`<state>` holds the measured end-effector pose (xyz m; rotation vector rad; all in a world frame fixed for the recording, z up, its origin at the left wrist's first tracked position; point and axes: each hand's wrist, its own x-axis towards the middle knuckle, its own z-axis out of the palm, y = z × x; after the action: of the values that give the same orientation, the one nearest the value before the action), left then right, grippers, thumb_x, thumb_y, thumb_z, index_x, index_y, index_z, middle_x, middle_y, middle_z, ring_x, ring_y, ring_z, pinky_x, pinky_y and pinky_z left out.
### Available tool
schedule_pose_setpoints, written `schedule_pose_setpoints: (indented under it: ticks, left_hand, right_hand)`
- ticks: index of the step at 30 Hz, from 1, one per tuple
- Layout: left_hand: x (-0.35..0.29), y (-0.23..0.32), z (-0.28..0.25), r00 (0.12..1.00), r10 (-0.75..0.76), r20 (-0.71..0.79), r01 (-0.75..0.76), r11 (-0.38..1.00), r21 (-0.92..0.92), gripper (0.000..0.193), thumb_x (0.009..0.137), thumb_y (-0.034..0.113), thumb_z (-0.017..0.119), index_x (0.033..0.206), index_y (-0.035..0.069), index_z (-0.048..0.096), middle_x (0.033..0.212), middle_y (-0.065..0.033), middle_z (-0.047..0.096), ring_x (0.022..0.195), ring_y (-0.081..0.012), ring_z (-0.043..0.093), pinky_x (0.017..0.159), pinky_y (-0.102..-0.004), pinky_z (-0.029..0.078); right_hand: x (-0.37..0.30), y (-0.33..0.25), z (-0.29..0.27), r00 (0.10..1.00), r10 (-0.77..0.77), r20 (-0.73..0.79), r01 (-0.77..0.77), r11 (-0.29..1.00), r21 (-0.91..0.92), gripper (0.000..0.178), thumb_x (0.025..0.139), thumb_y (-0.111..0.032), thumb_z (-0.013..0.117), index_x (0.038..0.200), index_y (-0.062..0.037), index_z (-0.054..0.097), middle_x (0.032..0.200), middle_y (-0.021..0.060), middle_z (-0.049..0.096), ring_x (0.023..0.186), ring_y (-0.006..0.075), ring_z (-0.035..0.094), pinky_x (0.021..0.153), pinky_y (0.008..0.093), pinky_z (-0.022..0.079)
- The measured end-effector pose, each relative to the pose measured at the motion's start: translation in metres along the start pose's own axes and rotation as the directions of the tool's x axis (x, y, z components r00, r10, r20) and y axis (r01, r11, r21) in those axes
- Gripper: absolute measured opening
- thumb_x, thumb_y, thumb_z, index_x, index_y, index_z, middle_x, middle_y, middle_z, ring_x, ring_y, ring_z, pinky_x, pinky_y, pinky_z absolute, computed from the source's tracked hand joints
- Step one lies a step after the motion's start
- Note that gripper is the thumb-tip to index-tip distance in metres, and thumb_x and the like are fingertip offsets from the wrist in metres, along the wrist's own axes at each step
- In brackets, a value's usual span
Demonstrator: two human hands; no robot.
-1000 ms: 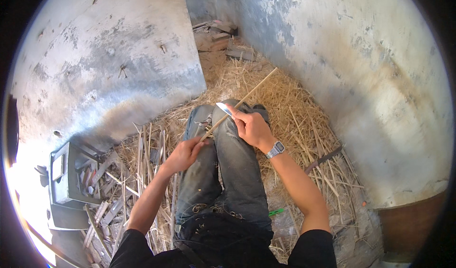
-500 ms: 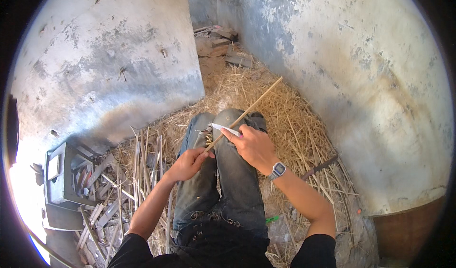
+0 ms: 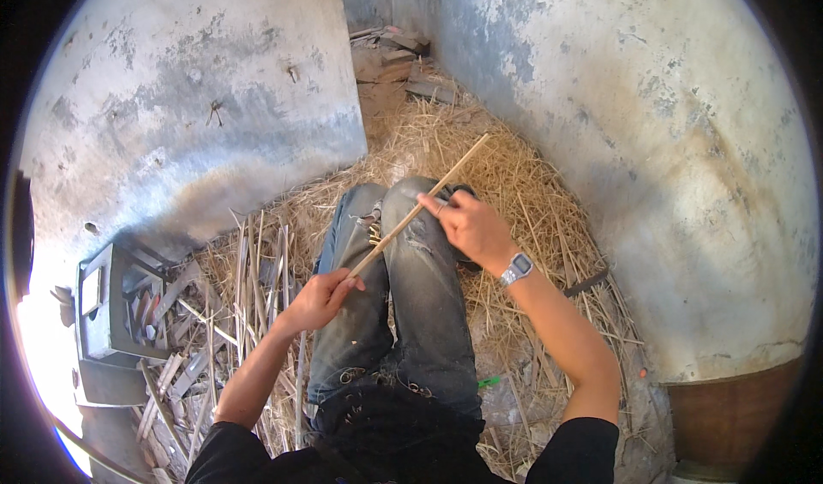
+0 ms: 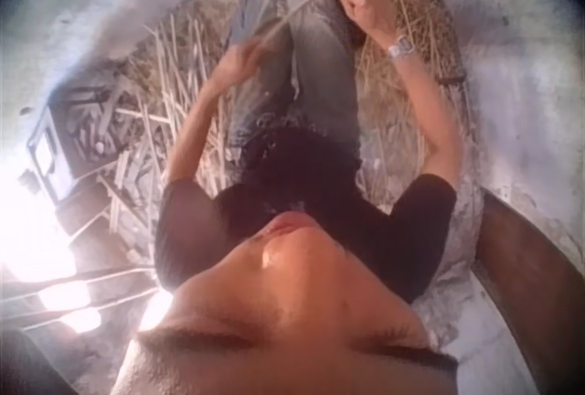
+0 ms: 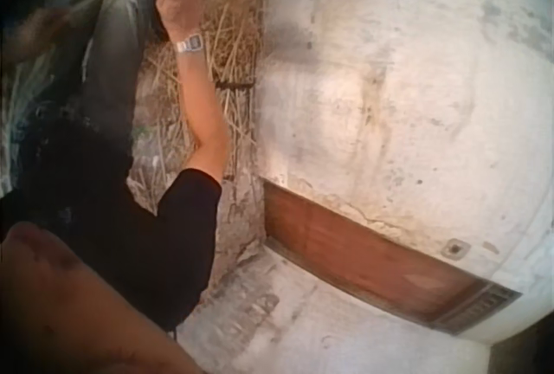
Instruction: The person holds a bamboo stick and uses a small knife to shave down the surface of the wood, repeatedly running the blade along the length of the stick while sitting on the floor.
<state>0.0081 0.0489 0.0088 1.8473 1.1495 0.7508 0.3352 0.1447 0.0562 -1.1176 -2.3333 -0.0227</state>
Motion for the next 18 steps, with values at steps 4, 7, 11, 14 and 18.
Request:
schedule_pose_setpoints:
  ticks: [4, 7, 11, 14, 18]
  left_hand:
    - [-0.019, 0.006, -0.015, 0.999, -0.026, 0.04, 0.024, 0.998, 0.05, 0.023, 0.111, 0.018, 0.053, 0.112, 0.004, 0.072, 0.075, -0.0125, 0.062, 0.062, -0.019, 0.055, 0.062, -0.0371, 0.046]
    - [-0.033, 0.004, -0.024, 0.998, -0.038, 0.05, 0.034, 0.996, 0.087, 0.024, 0.112, 0.019, 0.052, 0.112, 0.004, 0.071, 0.071, -0.0121, 0.06, 0.06, -0.0194, 0.055, 0.061, -0.0372, 0.046]
    - [-0.049, 0.019, -0.036, 0.986, -0.14, 0.095, 0.129, 0.985, 0.11, 0.025, 0.112, 0.018, 0.051, 0.111, 0.004, 0.071, 0.069, -0.0119, 0.059, 0.059, -0.02, 0.058, 0.061, -0.0376, 0.047]
    - [-0.053, 0.018, -0.037, 0.992, -0.105, 0.074, 0.096, 0.989, 0.115, 0.024, 0.112, 0.017, 0.051, 0.111, 0.004, 0.071, 0.068, -0.0114, 0.059, 0.06, -0.0203, 0.061, 0.061, -0.0377, 0.049]
    - [-0.063, 0.006, -0.05, 0.997, -0.031, 0.074, 0.017, 0.983, 0.18, 0.021, 0.11, 0.016, 0.054, 0.11, 0.005, 0.071, 0.071, -0.0213, 0.062, 0.063, -0.0355, 0.066, 0.065, -0.0447, 0.05]
  right_hand:
    - [-0.003, 0.025, 0.005, 1.0, 0.018, -0.013, -0.018, 1.0, -0.018, 0.047, 0.094, -0.007, 0.067, 0.135, -0.0288, 0.075, 0.074, 0.0062, 0.055, 0.059, 0.0229, 0.056, 0.056, 0.0386, 0.051]
    - [0.001, 0.033, 0.004, 0.998, 0.043, -0.042, -0.042, 0.999, 0.014, 0.04, 0.093, -0.006, 0.068, 0.127, -0.0259, 0.079, 0.072, 0.006, 0.055, 0.057, 0.0238, 0.053, 0.053, 0.0377, 0.048]
    - [-0.014, 0.074, 0.009, 0.997, 0.065, -0.036, -0.068, 0.994, -0.085, 0.042, 0.093, -0.006, 0.068, 0.128, -0.0276, 0.079, 0.071, 0.0054, 0.055, 0.055, 0.0226, 0.051, 0.051, 0.0369, 0.045]
    - [-0.014, 0.082, 0.009, 0.998, 0.045, -0.036, -0.049, 0.988, -0.147, 0.046, 0.093, -0.007, 0.068, 0.132, -0.0302, 0.077, 0.07, 0.0054, 0.054, 0.055, 0.0226, 0.052, 0.051, 0.0369, 0.045]
    - [-0.008, 0.106, -0.008, 0.958, 0.286, -0.02, -0.28, 0.918, -0.279, 0.045, 0.097, -0.009, 0.067, 0.135, -0.0307, 0.075, 0.072, 0.0053, 0.057, 0.055, 0.024, 0.053, 0.052, 0.0365, 0.046]
